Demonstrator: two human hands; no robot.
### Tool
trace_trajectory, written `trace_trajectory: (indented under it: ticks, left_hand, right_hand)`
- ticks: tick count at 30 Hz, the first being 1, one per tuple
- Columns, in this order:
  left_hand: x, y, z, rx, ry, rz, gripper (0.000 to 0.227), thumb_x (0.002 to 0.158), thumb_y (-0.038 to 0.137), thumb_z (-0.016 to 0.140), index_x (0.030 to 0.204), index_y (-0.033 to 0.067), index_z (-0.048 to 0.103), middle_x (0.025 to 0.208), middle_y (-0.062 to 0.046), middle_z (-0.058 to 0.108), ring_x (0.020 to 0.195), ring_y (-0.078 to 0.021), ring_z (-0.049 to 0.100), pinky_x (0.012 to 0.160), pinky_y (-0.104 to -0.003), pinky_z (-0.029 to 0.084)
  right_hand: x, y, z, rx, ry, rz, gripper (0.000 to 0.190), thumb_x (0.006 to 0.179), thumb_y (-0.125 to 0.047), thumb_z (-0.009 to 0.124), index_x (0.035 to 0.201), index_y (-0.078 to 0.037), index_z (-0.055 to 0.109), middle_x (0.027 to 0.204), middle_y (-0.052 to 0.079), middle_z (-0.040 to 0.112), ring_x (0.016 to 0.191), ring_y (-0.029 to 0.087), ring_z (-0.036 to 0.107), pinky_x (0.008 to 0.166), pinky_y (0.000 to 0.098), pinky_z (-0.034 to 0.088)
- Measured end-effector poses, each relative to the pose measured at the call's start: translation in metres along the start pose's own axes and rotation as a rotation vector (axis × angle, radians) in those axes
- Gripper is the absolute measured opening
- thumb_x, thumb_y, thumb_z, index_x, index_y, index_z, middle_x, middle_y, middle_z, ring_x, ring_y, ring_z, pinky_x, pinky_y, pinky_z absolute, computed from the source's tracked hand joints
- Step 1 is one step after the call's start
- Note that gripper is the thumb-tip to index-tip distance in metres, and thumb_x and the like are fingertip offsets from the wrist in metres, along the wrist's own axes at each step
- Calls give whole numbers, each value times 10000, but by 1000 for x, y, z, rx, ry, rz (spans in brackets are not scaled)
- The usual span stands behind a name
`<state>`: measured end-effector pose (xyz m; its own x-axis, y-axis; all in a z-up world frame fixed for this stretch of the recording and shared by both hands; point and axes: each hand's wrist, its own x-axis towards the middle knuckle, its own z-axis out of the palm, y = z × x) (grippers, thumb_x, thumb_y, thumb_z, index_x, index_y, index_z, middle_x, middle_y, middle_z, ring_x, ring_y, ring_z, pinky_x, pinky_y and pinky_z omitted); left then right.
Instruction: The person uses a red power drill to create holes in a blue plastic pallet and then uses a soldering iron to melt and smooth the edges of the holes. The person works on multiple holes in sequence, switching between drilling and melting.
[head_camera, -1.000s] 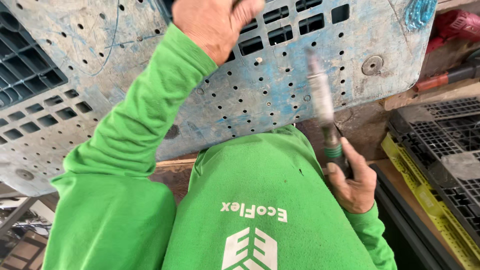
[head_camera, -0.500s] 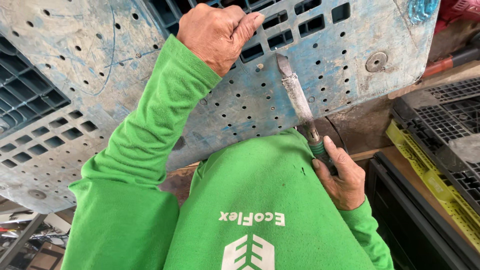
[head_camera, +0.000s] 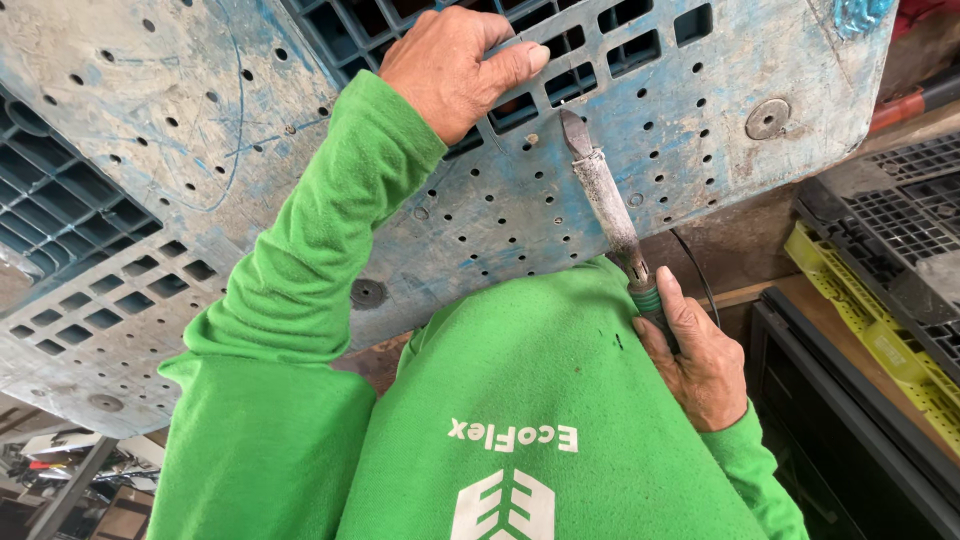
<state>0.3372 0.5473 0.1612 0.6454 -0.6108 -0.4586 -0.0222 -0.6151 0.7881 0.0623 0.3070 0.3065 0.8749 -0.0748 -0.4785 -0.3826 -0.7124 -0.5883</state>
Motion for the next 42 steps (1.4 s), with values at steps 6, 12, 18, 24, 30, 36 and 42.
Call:
trace_trajectory:
  ticks: [6,12,18,24,30,36,42]
  left_hand:
    - [-4,0,4,62,41,23,540,1054,548,547,873,66,709,577,-126,606,553,-332,622,634,-498,522]
    - [-2,-4,-2,65,48,214,477,1053,507,652,995,38,722,694,-146,662,662,-351,659,666,-507,521]
    - [-3,-7,-6,-86,-117,123,442,882,378,782,1167,48,710,784,-112,724,674,-244,713,681,-422,563]
    - [0,-7,-6,-123,-109,170,436,887,354,804,1172,35,719,832,-118,740,711,-237,722,697,-405,569]
    - [-1,-12,-2,-119,-97,170,444,882,363,814,1164,31,730,815,-132,736,686,-260,705,703,-429,561]
    - [-8,-9,-8,-121,-26,186,411,978,377,699,1122,-5,663,793,-163,679,682,-313,686,705,-477,557]
    - [-30,30,55,381,866,77,284,1009,373,569,1000,96,632,929,-113,709,922,-323,652,747,-503,527]
  right_hand:
    - [3,-14,3,-40,10,36,669,937,-108,746,1548,-105,475,1194,166,720,1011,270,741,844,361,588]
    - [-1,-10,8,44,26,48,652,927,-68,750,1528,-62,498,1216,203,713,1033,257,742,871,353,579]
    - [-11,-4,16,158,96,43,589,913,-27,757,1466,3,554,1265,214,709,1105,202,717,924,302,573]
    - [-10,-6,15,139,81,49,579,918,-33,757,1460,3,557,1190,188,725,1045,190,722,896,304,576]
    - [-8,-14,13,51,57,74,617,933,-53,752,1508,-60,528,1069,164,718,915,207,727,821,325,580]
    - [-8,-14,6,-122,28,61,657,946,-145,742,1552,-108,491,1117,196,715,925,323,714,784,399,571]
    - [-8,7,-3,-270,-18,-4,686,971,-253,740,1601,-137,494,1170,228,712,945,381,722,771,443,567]
